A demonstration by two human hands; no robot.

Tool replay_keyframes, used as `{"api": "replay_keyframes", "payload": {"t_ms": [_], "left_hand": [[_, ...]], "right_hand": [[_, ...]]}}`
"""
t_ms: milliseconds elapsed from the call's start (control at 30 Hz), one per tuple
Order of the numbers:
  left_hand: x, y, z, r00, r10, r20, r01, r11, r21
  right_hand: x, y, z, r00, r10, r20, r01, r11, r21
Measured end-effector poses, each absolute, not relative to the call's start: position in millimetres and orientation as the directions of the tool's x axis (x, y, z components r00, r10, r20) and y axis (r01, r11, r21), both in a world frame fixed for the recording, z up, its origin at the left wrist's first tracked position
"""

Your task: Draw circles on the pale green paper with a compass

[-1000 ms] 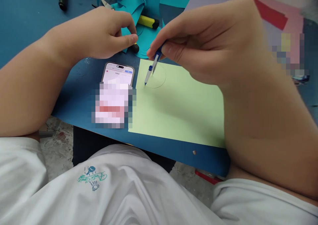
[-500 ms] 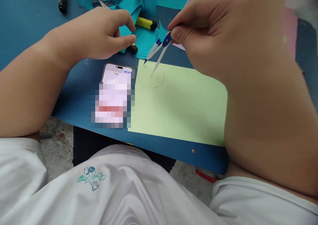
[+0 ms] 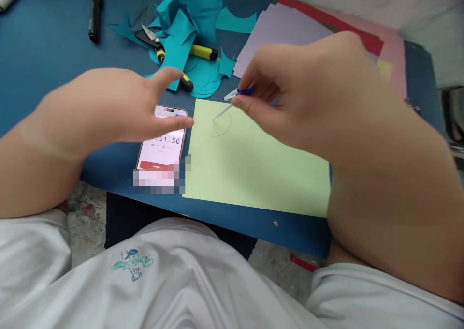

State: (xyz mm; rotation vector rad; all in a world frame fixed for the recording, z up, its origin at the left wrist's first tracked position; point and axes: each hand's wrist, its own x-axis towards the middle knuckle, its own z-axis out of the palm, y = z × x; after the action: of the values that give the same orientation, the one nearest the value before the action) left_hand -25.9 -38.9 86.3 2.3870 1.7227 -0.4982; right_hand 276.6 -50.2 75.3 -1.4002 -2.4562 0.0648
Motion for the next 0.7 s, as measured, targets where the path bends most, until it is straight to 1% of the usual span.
{"api": "replay_keyframes", "payload": {"t_ms": [33,100,133,167,200,267,300,367,467,533,600,700], "left_hand": [[-23.1,-45.9,85.3,0.298,0.901,-0.316,0.94,-0.334,-0.065],[-16.5,-57.4,81.9,0.328,0.892,-0.312,0.935,-0.354,-0.027],[-13.2,-61.3,79.8,0.337,0.888,-0.314,0.931,-0.363,-0.026],[-10.2,-63.8,77.4,0.342,0.882,-0.324,0.928,-0.372,-0.034],[-7.8,-64.9,74.9,0.342,0.882,-0.325,0.925,-0.376,-0.047],[-4.9,-63.8,69.0,0.334,0.888,-0.316,0.926,-0.372,-0.066],[-4.6,-62.2,65.5,0.326,0.897,-0.298,0.932,-0.358,-0.058],[-5.4,-58.4,58.1,0.327,0.915,-0.238,0.942,-0.336,0.004],[-7.5,-54.4,49.9,0.37,0.913,-0.172,0.928,-0.357,0.107],[-7.2,-53.6,48.6,0.381,0.906,-0.186,0.924,-0.365,0.117],[-5.8,-53.0,49.8,0.36,0.907,-0.217,0.933,-0.348,0.093],[-5.3,-48.9,52.1,0.31,0.925,-0.217,0.95,-0.298,0.09]], "right_hand": [[275.1,-49.7,71.5,-0.465,0.854,0.235,0.819,0.515,-0.253],[273.3,-46.1,62.3,-0.45,0.864,0.227,0.779,0.504,-0.372],[272.8,-43.7,57.8,-0.446,0.865,0.231,0.759,0.502,-0.413],[272.4,-41.4,54.2,-0.448,0.862,0.238,0.747,0.507,-0.43],[272.1,-39.5,51.8,-0.459,0.855,0.242,0.743,0.519,-0.424],[270.8,-38.2,52.0,-0.492,0.832,0.254,0.746,0.554,-0.37],[269.8,-39.1,54.5,-0.502,0.823,0.265,0.748,0.567,-0.344],[267.6,-43.4,62.4,-0.495,0.814,0.304,0.75,0.577,-0.323],[266.7,-52.7,72.9,-0.431,0.821,0.375,0.764,0.553,-0.332],[270.4,-58.4,73.6,-0.406,0.819,0.406,0.776,0.543,-0.32],[278.5,-63.9,69.2,-0.388,0.815,0.43,0.786,0.537,-0.308],[297.2,-75.2,58.7,-0.321,0.824,0.467,0.789,0.505,-0.349]]}}
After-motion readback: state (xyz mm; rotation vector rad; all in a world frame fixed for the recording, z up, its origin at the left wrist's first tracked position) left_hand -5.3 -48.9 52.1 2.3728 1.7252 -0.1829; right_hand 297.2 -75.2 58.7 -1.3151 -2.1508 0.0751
